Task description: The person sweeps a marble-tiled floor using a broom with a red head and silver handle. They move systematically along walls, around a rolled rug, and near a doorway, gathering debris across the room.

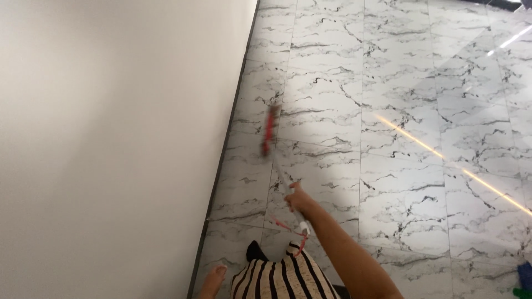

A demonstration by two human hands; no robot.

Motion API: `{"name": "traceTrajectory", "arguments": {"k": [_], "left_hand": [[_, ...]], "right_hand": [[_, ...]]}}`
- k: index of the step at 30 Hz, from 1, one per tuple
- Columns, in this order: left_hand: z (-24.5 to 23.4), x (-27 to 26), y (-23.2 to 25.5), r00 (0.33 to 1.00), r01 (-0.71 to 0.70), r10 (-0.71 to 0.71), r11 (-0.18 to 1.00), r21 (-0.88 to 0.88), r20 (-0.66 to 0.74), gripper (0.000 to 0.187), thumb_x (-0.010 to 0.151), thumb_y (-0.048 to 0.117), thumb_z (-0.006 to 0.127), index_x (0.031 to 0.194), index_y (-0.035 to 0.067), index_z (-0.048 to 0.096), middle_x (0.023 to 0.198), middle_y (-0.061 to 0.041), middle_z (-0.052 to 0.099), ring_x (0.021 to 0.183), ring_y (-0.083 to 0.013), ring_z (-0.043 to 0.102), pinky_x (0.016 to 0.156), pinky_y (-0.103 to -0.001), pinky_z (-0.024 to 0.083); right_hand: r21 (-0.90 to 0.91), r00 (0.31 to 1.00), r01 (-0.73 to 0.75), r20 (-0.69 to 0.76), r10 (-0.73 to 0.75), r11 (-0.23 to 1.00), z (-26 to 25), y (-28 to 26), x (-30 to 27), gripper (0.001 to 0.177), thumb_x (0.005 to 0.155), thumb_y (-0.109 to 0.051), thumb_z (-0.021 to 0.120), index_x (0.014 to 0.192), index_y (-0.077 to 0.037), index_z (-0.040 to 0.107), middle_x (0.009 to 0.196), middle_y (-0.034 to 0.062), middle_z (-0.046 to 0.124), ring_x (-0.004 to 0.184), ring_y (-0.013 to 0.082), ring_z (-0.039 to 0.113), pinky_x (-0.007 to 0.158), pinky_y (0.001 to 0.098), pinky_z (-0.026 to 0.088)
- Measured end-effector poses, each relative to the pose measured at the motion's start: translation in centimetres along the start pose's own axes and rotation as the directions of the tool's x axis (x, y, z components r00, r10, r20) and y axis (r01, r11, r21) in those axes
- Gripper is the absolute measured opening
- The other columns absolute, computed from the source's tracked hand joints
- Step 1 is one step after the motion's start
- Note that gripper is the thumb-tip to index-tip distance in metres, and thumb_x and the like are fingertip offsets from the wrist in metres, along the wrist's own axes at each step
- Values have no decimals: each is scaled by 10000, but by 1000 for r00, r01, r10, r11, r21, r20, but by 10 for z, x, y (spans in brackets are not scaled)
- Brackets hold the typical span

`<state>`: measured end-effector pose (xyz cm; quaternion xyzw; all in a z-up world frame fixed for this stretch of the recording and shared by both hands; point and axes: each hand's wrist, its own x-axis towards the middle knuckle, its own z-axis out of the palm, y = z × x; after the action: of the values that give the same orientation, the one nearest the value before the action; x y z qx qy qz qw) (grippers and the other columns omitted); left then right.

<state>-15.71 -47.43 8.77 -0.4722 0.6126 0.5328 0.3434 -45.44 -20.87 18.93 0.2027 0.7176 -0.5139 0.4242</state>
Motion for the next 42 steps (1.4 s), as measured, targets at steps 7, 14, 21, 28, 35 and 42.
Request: {"name": "traceTrajectory", "arguments": {"k": [7,14,21,28,35,42], "left_hand": [[21,17,57,997,-71,74,989,130,-20,414,924,364,533,1204,93,672,1048,-55,705,889,-179,656,824,-286,492],[56,16,132,999,39,-37,976,214,-13,460,962,388,483,1292,94,610,1206,-50,665,1080,-187,636,960,-327,476],[103,43,213,989,-129,119,984,126,83,536,933,394,533,1307,12,569,1120,-125,672,933,-223,658,828,-329,507],[131,52,278,974,-228,223,955,192,48,448,927,333,548,1307,99,583,1210,-84,670,1080,-216,643,923,-332,490],[113,72,310,969,-245,236,957,155,74,446,926,295,562,1319,85,577,1259,-89,654,1131,-225,628,956,-344,492],[60,129,355,957,-253,205,936,244,206,446,938,418,530,1323,196,564,1399,-61,558,1279,-278,529,1058,-424,427]], "right_hand": [[-33,919,-66,387,74,997,8,-23,-18,470,926,-68,575,1350,-161,395,645,69,533,442,162,451,388,308,375],[-299,975,-39,198,102,954,-176,-4,51,461,843,-70,635,1298,-86,567,748,103,635,572,186,557,501,296,466],[-598,965,-149,-263,-17,788,-267,-16,133,507,992,-266,231,1459,-110,355,1240,209,615,1079,368,622,906,441,524],[256,988,62,-152,-23,965,-220,-113,100,402,923,-36,510,1225,-68,246,845,167,580,596,230,507,475,367,416],[280,963,-54,268,-24,958,-165,-172,94,481,922,-52,552,1372,-86,387,705,88,522,497,154,426,409,275,345],[-155,917,224,369,-154,962,-173,-198,167,391,808,-73,666,1165,79,617,962,142,685,624,162,611,555,261,519]]}}
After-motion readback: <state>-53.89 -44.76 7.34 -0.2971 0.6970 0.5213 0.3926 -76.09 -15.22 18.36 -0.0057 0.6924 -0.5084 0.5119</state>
